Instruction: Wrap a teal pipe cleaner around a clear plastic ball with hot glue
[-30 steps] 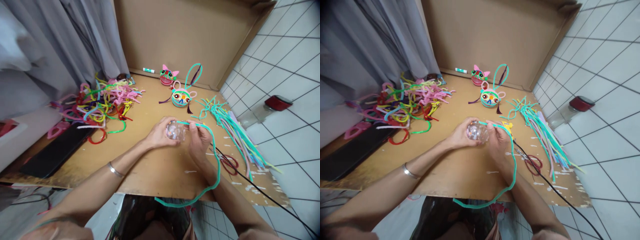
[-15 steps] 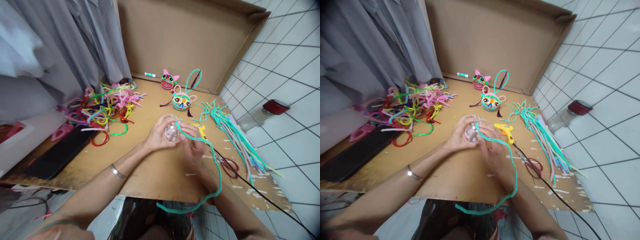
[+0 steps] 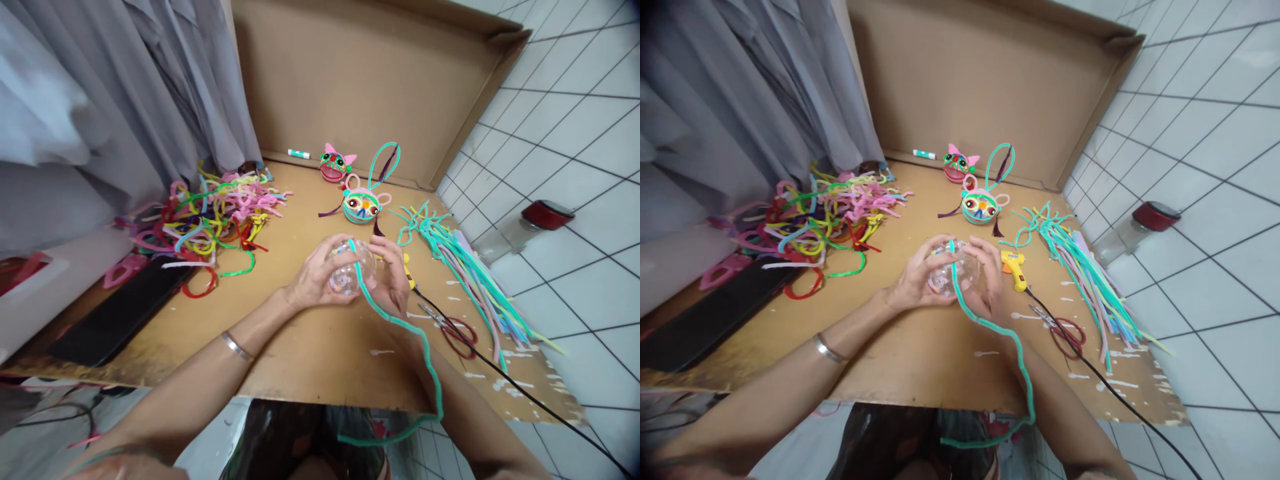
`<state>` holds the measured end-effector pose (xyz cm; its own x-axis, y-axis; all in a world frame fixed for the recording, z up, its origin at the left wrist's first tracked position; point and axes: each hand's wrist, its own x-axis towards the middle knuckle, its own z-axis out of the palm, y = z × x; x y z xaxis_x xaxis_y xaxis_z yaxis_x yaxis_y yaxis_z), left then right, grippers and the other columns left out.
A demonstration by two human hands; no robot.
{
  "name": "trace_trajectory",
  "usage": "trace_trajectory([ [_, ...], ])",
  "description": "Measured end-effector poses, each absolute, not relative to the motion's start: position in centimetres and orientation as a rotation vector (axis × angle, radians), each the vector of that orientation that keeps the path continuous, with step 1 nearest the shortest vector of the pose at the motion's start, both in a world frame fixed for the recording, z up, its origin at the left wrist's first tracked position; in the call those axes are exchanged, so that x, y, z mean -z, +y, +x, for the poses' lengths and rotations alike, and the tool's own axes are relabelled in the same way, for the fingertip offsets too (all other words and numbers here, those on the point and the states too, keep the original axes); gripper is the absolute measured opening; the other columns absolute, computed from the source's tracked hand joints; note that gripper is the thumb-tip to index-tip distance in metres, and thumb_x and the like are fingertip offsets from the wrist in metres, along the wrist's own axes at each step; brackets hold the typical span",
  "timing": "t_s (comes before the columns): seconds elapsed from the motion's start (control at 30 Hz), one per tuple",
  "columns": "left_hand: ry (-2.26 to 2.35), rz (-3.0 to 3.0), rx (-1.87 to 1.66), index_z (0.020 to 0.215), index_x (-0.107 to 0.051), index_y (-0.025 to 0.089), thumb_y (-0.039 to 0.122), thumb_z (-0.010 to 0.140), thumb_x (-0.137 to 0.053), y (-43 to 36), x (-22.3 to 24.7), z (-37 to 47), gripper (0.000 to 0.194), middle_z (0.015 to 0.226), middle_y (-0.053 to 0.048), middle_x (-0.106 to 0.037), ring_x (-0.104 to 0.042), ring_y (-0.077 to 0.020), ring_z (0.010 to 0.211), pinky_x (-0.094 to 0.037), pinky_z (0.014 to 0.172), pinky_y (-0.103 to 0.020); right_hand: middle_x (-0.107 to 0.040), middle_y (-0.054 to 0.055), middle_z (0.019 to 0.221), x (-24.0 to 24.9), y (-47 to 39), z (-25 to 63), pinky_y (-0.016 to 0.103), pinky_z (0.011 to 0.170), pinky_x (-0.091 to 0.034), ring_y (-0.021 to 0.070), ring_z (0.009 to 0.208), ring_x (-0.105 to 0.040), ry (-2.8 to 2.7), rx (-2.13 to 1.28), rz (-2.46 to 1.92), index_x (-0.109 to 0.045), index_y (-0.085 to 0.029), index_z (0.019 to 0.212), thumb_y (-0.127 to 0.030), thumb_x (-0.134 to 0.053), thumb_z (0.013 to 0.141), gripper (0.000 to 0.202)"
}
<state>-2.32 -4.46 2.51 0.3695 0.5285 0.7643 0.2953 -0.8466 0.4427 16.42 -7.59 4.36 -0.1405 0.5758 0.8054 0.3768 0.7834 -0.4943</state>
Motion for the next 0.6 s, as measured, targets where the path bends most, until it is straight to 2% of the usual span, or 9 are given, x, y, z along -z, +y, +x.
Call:
trace_trajectory([
  [0.2, 0.681, 2.381, -1.344, 0.124, -0.057, 0.028, 0.038, 0.060, -0.088, -4.88, -2.92, -1.90, 0.072, 0.140, -0.014, -0.050, -0.055, -0.0338, 0.129, -0.048, 0.106, -0.050, -0.052, 0.009, 0.142, -5.28, -7.88, 16.69, 0.053, 0.116, -0.041, 0.0291, 0.138, -0.048, -1.765, -0.393, -0.909, -0.063, -0.028, 0.128, -0.052, -0.043, 0.098, 0.043],
  [0.4, 0.535, 2.343, -1.345, 0.130, -0.051, 0.029, 0.038, 0.060, -0.088, -4.84, -2.71, -1.58, 0.080, 0.138, -0.014, -0.052, -0.055, -0.0343, 0.129, -0.047, 0.106, -0.052, -0.061, 0.006, 0.130, -4.81, -7.33, 16.63, 0.048, 0.113, -0.044, 0.0253, 0.131, -0.054, -1.704, -0.560, -0.889, -0.070, -0.029, 0.110, -0.053, -0.042, 0.100, 0.038],
  [0.6, 0.521, 2.212, -1.376, 0.127, -0.053, 0.028, 0.039, 0.056, -0.090, -4.39, -2.10, -1.30, 0.081, 0.135, -0.013, -0.055, -0.054, -0.0337, 0.130, -0.045, 0.109, -0.054, -0.064, 0.005, 0.124, -5.05, -7.15, 16.84, 0.047, 0.111, -0.045, 0.0243, 0.128, -0.057, -1.715, -0.629, -0.851, -0.069, -0.029, 0.108, -0.055, -0.045, 0.100, 0.037],
])
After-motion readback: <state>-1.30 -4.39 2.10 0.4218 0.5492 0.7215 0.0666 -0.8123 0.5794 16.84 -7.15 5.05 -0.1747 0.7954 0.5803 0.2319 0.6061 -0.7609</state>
